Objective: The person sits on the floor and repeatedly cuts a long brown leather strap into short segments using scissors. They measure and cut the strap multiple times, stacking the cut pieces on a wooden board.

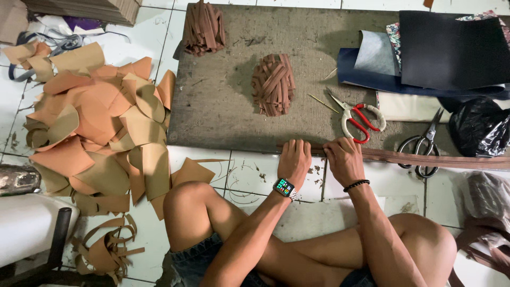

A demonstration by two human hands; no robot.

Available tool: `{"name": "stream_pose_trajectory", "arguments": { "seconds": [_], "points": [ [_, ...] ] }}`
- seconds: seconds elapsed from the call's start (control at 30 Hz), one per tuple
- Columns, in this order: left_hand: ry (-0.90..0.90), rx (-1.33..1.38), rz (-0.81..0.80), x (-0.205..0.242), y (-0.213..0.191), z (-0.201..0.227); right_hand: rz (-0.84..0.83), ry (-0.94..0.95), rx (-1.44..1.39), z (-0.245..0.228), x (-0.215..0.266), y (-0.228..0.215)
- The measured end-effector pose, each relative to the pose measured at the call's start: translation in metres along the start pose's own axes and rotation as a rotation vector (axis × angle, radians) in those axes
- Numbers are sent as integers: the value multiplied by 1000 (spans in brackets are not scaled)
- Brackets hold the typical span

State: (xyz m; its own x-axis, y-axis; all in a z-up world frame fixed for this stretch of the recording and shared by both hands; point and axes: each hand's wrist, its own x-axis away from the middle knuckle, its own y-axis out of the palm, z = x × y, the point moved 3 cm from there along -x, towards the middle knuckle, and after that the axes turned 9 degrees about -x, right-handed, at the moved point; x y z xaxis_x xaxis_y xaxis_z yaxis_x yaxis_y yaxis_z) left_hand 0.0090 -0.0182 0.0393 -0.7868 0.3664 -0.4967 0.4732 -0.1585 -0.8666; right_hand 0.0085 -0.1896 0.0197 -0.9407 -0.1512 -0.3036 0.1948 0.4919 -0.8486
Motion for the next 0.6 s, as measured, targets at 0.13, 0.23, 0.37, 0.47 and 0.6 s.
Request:
{"name": "stream_pose_trajectory", "arguments": {
  "seconds": [0.13,0.23,0.37,0.47,0.6],
  "points": [
    [-8,-14,-16,2,-2,-2,-2,3,5,-2,0,-1],
    [-10,-15,26,4,2,-4,5,-17,5,-4,-1,-3],
    [2,49,32,6,10,-5,13,-29,23,-6,-1,-5],
    [20,85,37,7,16,-4,24,-41,47,-3,0,-6],
    [34,114,31,9,23,-3,23,-47,41,-3,0,-8]
  ]
}}
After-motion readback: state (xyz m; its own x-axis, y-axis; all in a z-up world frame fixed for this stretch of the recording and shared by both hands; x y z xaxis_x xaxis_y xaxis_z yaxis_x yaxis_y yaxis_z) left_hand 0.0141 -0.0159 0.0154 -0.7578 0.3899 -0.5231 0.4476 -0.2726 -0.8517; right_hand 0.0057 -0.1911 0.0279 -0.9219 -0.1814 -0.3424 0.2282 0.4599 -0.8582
